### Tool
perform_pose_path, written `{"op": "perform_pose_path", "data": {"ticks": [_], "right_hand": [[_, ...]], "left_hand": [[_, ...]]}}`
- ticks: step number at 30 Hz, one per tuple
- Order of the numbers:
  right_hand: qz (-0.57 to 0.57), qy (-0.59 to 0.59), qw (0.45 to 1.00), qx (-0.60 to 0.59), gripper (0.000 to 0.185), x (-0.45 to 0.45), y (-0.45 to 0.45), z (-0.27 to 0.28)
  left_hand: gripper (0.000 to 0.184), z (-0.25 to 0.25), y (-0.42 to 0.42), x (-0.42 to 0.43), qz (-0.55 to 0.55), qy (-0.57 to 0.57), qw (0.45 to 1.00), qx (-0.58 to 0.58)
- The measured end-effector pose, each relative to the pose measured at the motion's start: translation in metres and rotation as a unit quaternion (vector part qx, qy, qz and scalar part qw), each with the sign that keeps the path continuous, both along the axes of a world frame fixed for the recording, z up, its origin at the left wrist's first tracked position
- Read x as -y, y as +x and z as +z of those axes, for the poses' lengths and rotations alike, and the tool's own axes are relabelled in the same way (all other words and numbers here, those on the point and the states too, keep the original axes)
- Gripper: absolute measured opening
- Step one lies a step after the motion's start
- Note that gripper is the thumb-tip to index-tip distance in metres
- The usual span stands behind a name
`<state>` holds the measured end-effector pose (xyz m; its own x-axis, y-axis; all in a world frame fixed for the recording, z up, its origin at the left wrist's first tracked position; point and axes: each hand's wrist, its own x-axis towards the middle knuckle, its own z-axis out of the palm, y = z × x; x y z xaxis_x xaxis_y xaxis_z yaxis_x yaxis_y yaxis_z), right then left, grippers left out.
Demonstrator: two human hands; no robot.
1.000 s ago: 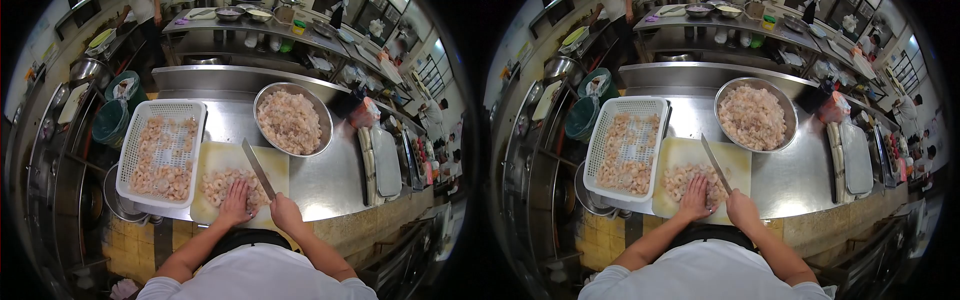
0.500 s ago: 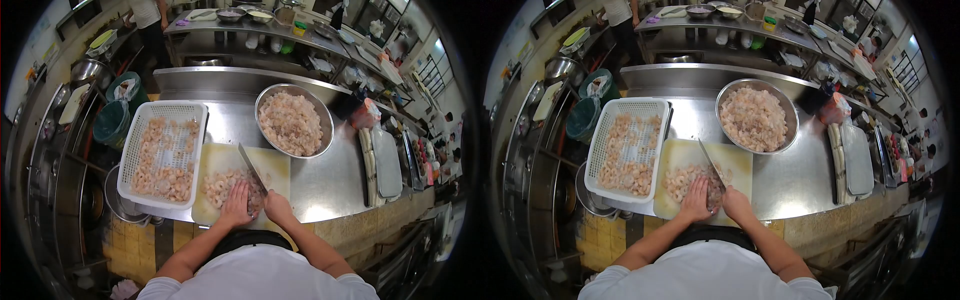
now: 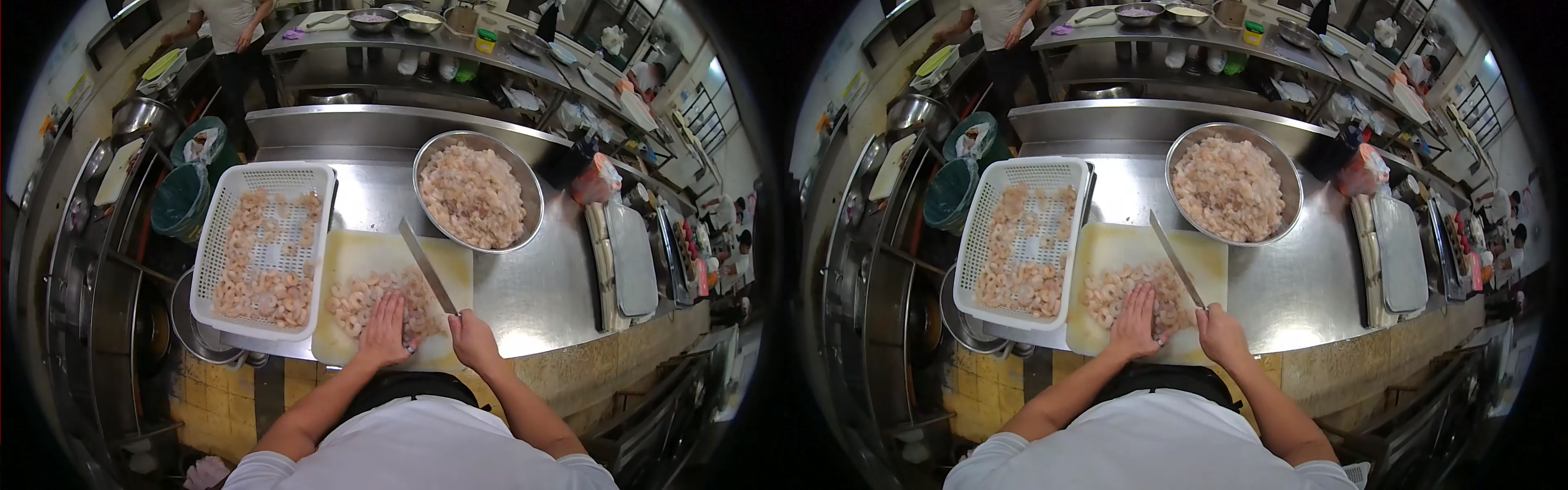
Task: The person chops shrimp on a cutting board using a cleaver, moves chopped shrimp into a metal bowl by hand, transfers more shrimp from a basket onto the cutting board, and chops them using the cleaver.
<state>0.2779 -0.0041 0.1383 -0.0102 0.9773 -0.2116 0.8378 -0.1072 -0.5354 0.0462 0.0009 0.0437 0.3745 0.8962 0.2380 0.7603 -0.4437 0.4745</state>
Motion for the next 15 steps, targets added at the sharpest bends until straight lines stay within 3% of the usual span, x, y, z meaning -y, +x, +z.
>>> {"op": "perform_pose_path", "data": {"ticks": [2, 7, 13, 15], "right_hand": [[0.012, 0.004, 1.000, 0.019, 0.039, -0.002, 0.004, -0.012], [0.016, 0.017, 1.000, -0.016, 0.039, -0.012, 0.002, 0.027], [0.018, 0.019, 0.999, 0.032, 0.039, -0.009, 0.011, -0.004], [0.008, 0.008, 1.000, 0.014, 0.039, -0.003, 0.012, 0.014]], "left_hand": [[0.107, 0.002, 0.000, -0.001, -0.002, 0.002, 1.000, -0.004], [0.107, 0.000, 0.000, -0.001, 0.002, 0.009, 1.000, -0.002], [0.107, 0.001, 0.002, -0.002, 0.002, 0.013, 1.000, -0.007], [0.106, -0.001, -0.001, 0.004, 0.004, 0.007, 1.000, -0.006]]}}
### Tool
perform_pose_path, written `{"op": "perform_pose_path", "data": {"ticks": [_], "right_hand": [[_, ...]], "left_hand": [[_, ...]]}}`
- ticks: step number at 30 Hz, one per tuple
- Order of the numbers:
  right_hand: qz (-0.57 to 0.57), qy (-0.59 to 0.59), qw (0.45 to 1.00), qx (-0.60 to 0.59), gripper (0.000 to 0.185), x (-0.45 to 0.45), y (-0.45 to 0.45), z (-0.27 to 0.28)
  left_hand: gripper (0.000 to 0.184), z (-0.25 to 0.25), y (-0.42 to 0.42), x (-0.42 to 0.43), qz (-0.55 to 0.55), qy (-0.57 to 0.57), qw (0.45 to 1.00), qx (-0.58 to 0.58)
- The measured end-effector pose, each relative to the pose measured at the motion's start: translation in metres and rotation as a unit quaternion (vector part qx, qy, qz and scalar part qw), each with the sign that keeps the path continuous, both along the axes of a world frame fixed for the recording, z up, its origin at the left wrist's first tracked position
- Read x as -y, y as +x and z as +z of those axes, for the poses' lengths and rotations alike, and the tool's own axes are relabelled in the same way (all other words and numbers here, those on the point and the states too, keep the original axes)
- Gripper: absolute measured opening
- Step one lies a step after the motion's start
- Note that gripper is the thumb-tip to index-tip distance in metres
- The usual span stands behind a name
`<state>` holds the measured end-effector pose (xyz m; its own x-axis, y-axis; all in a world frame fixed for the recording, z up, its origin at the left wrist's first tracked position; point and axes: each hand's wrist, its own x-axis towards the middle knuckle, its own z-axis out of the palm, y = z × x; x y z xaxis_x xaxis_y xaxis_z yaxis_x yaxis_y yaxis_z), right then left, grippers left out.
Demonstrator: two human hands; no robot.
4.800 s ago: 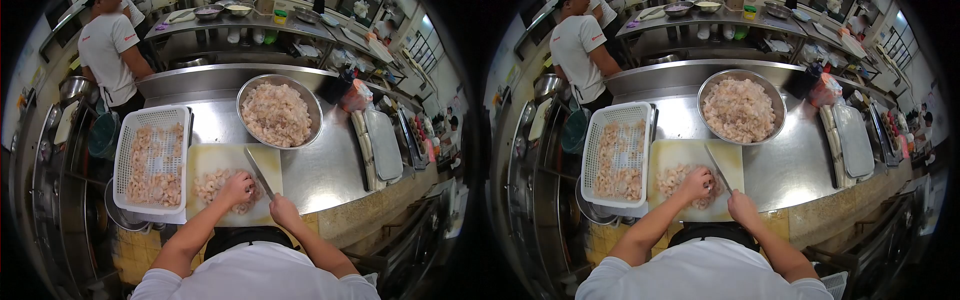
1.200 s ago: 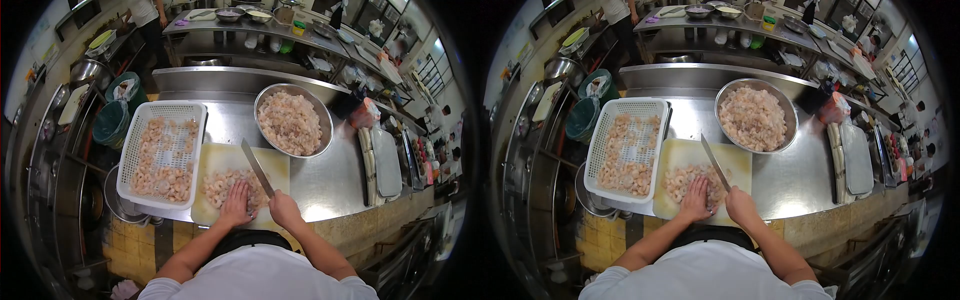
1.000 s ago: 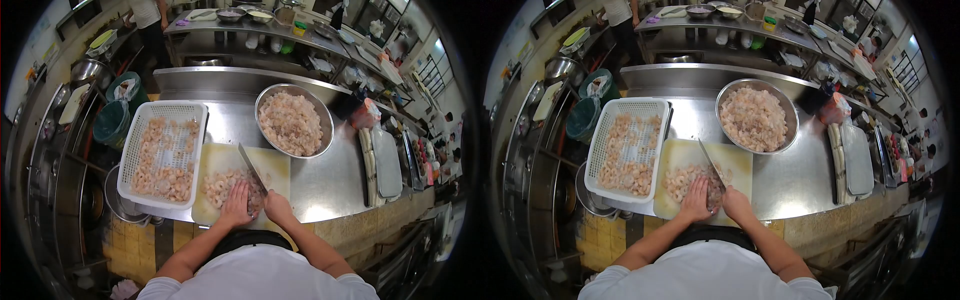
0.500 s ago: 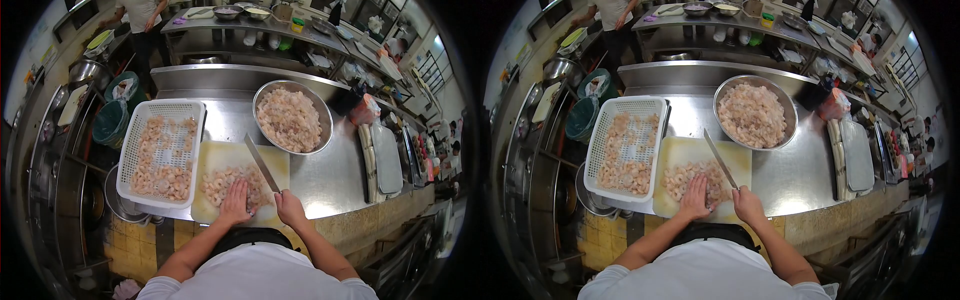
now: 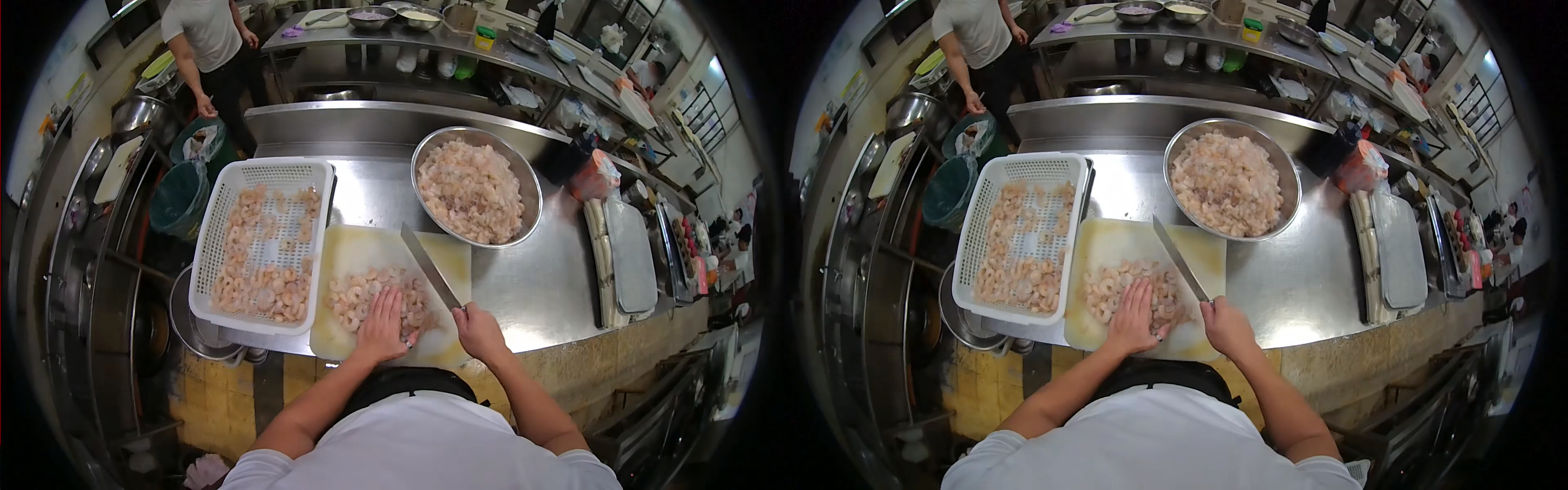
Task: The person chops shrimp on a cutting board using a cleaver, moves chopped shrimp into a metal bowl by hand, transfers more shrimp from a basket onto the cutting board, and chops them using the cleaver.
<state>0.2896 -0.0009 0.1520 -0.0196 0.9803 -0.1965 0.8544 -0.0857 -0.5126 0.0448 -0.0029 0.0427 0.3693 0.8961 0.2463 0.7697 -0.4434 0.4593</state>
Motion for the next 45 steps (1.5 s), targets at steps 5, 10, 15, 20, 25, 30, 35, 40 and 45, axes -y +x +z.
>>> {"op": "perform_pose_path", "data": {"ticks": [5, 10, 15, 20, 25, 30, 35, 40, 45], "right_hand": [[-0.023, -0.011, 1.000, 0.002, 0.039, 0.024, 0.003, 0.011], [-0.032, -0.009, 0.999, 0.004, 0.039, 0.033, 0.011, -0.002], [-0.023, 0.007, 0.999, -0.031, 0.036, 0.034, -0.004, 0.016], [-0.007, -0.012, 1.000, 0.002, 0.037, 0.031, -0.001, -0.009], [-0.028, 0.006, 0.999, -0.037, 0.038, 0.036, -0.007, 0.026], [0.009, 0.001, 1.000, -0.016, 0.038, 0.035, 0.007, -0.030], [-0.023, 0.003, 0.997, -0.074, 0.039, 0.022, -0.004, 0.024], [-0.001, 0.003, 0.999, -0.042, 0.039, 0.009, -0.012, -0.029], [-0.011, -0.008, 0.998, -0.057, 0.040, 0.011, -0.004, 0.020]], "left_hand": [[0.105, 0.003, 0.002, -0.004, 0.002, -0.007, 1.000, 0.007], [0.104, 0.005, 0.002, -0.008, 0.002, -0.001, 1.000, -0.003], [0.104, 0.001, 0.001, -0.002, -0.002, 0.006, 1.000, 0.009], [0.105, 0.000, 0.002, -0.004, -0.005, 0.012, 1.000, 0.004], [0.107, 0.007, 0.004, -0.004, -0.003, 0.008, 1.000, 0.017], [0.107, 0.008, 0.005, -0.005, -0.003, 0.010, 1.000, 0.019], [0.107, 0.008, 0.004, -0.003, 0.000, 0.005, 1.000, 0.030], [0.108, 0.008, 0.004, -0.002, 0.000, 0.010, 1.000, 0.026], [0.112, 0.016, 0.001, 0.001, 0.002, 0.008, 1.000, -0.001]]}}
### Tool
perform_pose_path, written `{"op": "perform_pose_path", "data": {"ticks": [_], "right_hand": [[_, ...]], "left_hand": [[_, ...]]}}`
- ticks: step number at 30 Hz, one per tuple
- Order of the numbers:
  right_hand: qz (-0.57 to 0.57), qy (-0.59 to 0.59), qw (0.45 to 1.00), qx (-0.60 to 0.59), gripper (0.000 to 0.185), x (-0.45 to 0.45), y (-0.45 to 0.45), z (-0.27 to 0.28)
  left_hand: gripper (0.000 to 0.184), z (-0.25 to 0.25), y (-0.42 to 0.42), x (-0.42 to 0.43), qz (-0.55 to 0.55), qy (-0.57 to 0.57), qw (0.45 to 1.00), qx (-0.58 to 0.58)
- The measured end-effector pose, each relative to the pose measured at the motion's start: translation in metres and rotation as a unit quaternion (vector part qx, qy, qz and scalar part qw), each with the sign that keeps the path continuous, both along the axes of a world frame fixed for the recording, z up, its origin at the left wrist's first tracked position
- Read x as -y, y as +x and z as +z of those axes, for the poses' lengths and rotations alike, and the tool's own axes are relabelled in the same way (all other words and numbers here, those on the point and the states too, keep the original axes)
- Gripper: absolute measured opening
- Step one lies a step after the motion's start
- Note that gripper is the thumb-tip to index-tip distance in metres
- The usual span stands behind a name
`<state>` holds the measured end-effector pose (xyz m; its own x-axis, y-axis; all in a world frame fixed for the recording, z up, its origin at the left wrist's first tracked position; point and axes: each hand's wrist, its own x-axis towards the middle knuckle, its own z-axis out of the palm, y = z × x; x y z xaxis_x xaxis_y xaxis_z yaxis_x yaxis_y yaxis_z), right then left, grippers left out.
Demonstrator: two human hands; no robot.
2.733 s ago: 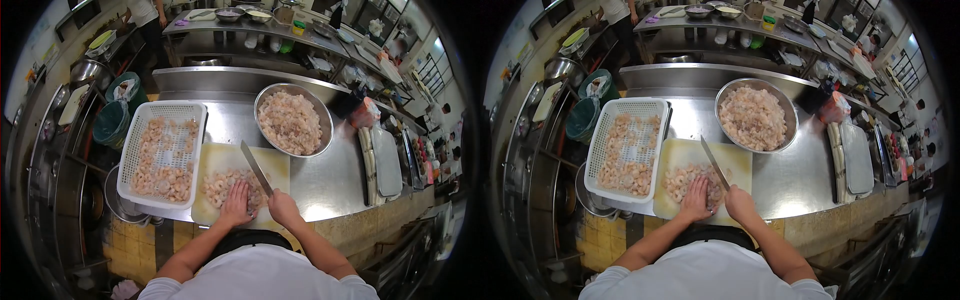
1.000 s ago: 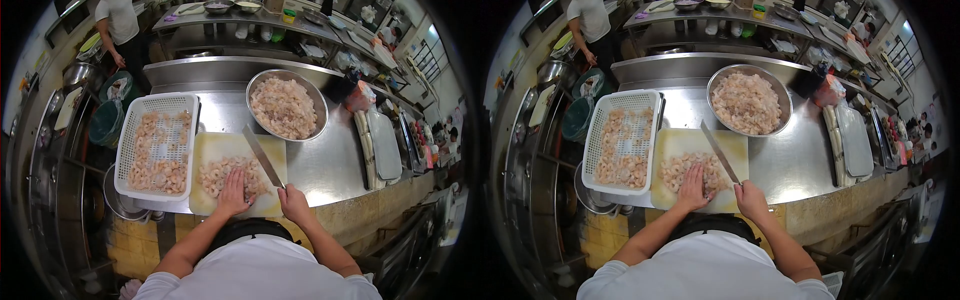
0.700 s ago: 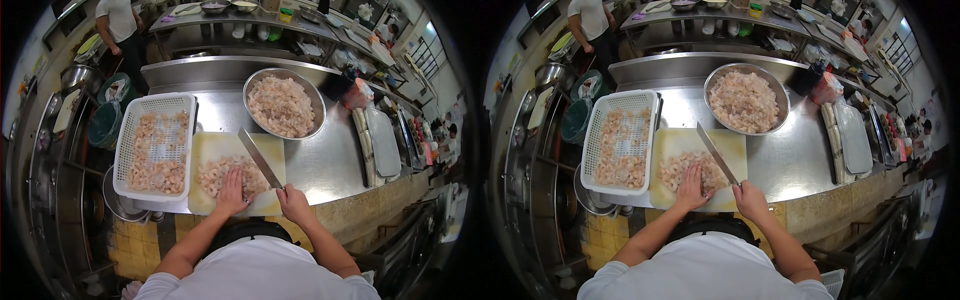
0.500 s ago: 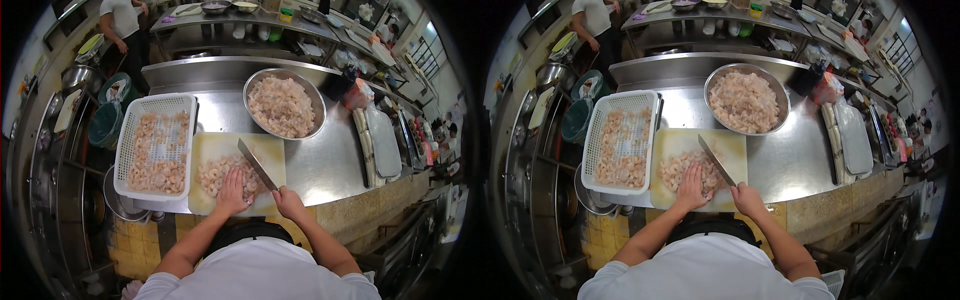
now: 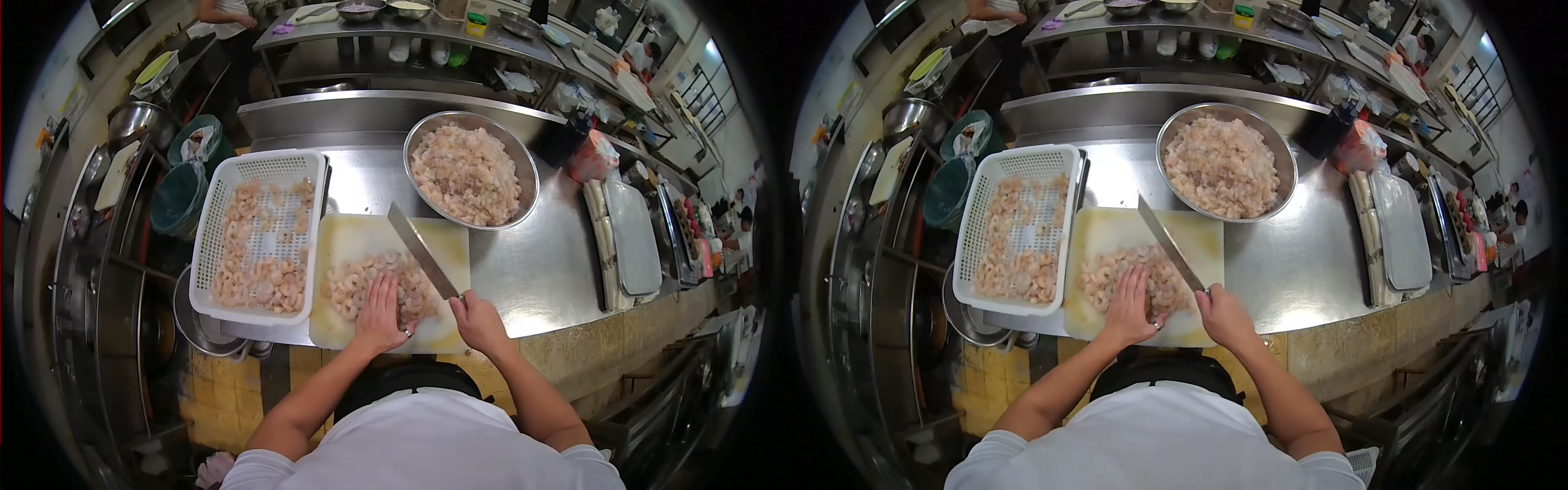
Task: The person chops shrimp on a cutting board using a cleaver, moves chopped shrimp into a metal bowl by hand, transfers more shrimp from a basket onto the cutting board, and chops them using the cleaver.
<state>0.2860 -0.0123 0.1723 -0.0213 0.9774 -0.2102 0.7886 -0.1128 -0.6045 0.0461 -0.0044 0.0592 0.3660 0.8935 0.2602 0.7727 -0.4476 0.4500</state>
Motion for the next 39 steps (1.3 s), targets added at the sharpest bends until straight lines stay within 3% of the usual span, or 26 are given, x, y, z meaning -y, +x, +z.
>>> {"op": "perform_pose_path", "data": {"ticks": [2, 5, 11, 14, 17, 19, 25, 29, 36, 39], "right_hand": [[-0.009, 0.020, 1.000, 0.009, 0.040, -0.002, 0.003, 0.006], [0.008, 0.017, 0.998, 0.060, 0.041, -0.009, 0.016, -0.050], [-0.003, 0.001, 1.000, 0.025, 0.037, 0.009, 0.011, 0.000], [-0.032, -0.014, 0.999, 0.023, 0.036, 0.032, 0.001, 0.002], [-0.024, 0.008, 1.000, 0.016, 0.037, 0.030, -0.010, -0.044], [-0.013, 0.035, 0.999, 0.004, 0.037, 0.015, -0.016, -0.046], [-0.038, -0.019, 0.999, -0.015, 0.037, 0.039, -0.030, 0.010], [-0.010, -0.010, 0.999, 0.030, 0.040, 0.023, -0.043, -0.058], [-0.037, -0.001, 0.999, -0.003, 0.037, 0.026, -0.045, 0.010], [-0.021, -0.023, 0.998, 0.052, 0.037, 0.026, -0.039, -0.037]], "left_hand": [[0.115, 0.005, -0.001, 0.004, 0.016, -0.026, 0.999, -0.024], [0.121, -0.007, -0.005, 0.009, 0.048, -0.042, 0.997, -0.047], [0.128, -0.018, -0.007, 0.010, 0.039, -0.042, 0.997, -0.045], [0.124, -0.016, -0.007, 0.008, 0.038, -0.047, 0.998, -0.036], [0.114, -0.020, -0.006, 0.007, 0.036, -0.036, 0.997, -0.055], [0.107, -0.016, -0.005, 0.006, 0.030, -0.040, 0.998, -0.035], [0.091, -0.018, -0.008, 0.002, 0.039, -0.023, 0.999, -0.004], [0.084, -0.019, -0.004, 0.002, 0.065, 0.000, 0.998, 0.011], [0.090, -0.028, -0.008, 0.000, 0.052, 0.021, 0.997, 0.059], [0.094, -0.023, -0.011, 0.002, 0.046, 0.013, 0.997, 0.064]]}}
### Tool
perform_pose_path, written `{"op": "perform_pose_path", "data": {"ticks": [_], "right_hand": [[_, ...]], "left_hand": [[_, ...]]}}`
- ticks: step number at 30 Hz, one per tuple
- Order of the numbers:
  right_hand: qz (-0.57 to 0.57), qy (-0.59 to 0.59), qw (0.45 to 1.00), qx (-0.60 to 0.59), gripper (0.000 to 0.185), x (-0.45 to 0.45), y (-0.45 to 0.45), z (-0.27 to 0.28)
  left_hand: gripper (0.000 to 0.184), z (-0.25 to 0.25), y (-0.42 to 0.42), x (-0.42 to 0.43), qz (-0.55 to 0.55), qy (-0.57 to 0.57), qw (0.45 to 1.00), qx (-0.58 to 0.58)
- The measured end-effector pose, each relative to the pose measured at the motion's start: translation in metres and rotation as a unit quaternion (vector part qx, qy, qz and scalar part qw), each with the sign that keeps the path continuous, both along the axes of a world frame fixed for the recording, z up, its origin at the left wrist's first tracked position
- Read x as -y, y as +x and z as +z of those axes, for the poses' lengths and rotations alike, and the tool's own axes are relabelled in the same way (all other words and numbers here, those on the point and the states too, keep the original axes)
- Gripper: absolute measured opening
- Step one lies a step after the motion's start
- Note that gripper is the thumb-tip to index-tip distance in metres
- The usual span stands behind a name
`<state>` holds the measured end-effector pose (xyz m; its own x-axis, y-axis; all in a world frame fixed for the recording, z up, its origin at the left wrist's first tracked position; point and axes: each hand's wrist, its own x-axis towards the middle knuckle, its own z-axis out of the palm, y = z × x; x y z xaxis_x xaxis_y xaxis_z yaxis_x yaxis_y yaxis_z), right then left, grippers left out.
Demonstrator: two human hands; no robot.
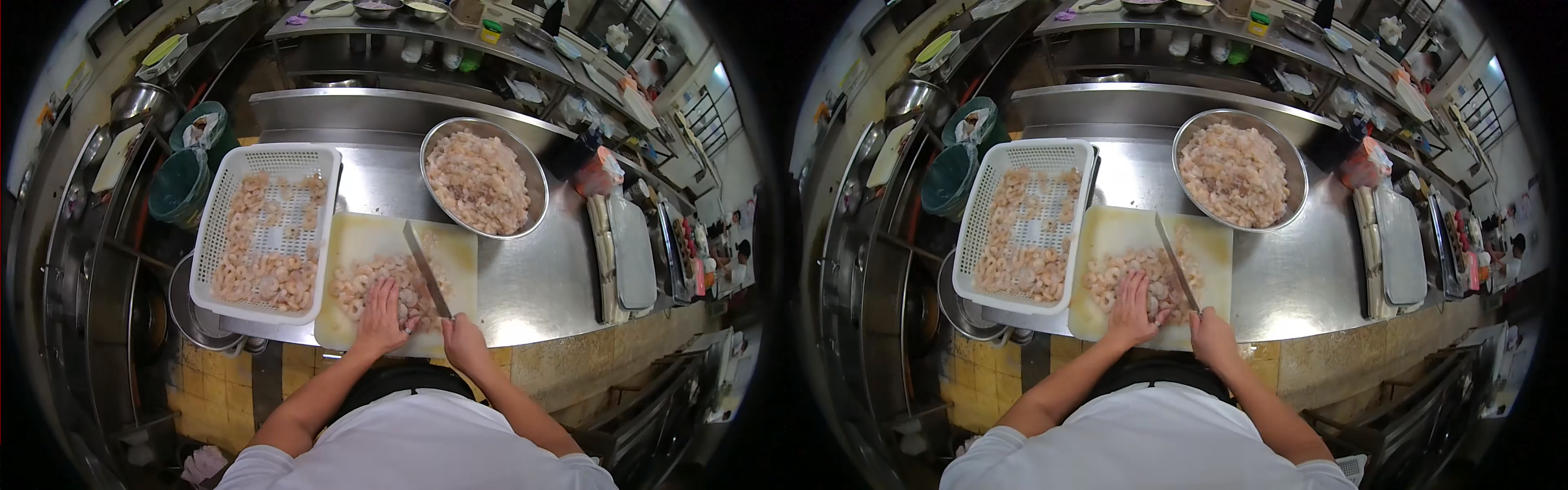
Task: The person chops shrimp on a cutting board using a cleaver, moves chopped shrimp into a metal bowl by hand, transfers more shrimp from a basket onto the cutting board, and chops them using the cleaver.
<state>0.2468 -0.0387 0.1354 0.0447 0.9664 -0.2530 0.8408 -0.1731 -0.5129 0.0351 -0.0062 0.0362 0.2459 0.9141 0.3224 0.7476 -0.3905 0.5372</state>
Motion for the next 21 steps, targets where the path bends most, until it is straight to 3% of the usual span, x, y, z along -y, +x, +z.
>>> {"op": "perform_pose_path", "data": {"ticks": [3, 6, 11, 18, 21], "right_hand": [[0.014, 0.050, 0.999, -0.015, 0.037, -0.022, 0.002, -0.013], [-0.005, 0.029, 0.999, -0.036, 0.038, -0.024, 0.002, 0.033], [-0.008, 0.050, 0.999, -0.009, 0.038, -0.018, 0.021, -0.009], [-0.005, 0.038, 0.999, -0.024, 0.037, -0.017, 0.021, 0.039], [0.021, 0.028, 0.999, -0.007, 0.037, -0.010, 0.027, -0.005]], "left_hand": [[0.099, 0.009, 0.001, 0.000, -0.002, -0.016, 1.000, -0.015], [0.102, 0.008, 0.002, -0.001, -0.006, -0.021, 1.000, -0.018], [0.101, 0.009, 0.003, 0.000, 0.003, -0.023, 1.000, -0.014], [0.098, 0.011, 0.004, -0.001, 0.008, -0.033, 0.999, -0.023], [0.098, 0.008, 0.002, 0.002, 0.007, -0.032, 0.999, -0.033]]}}
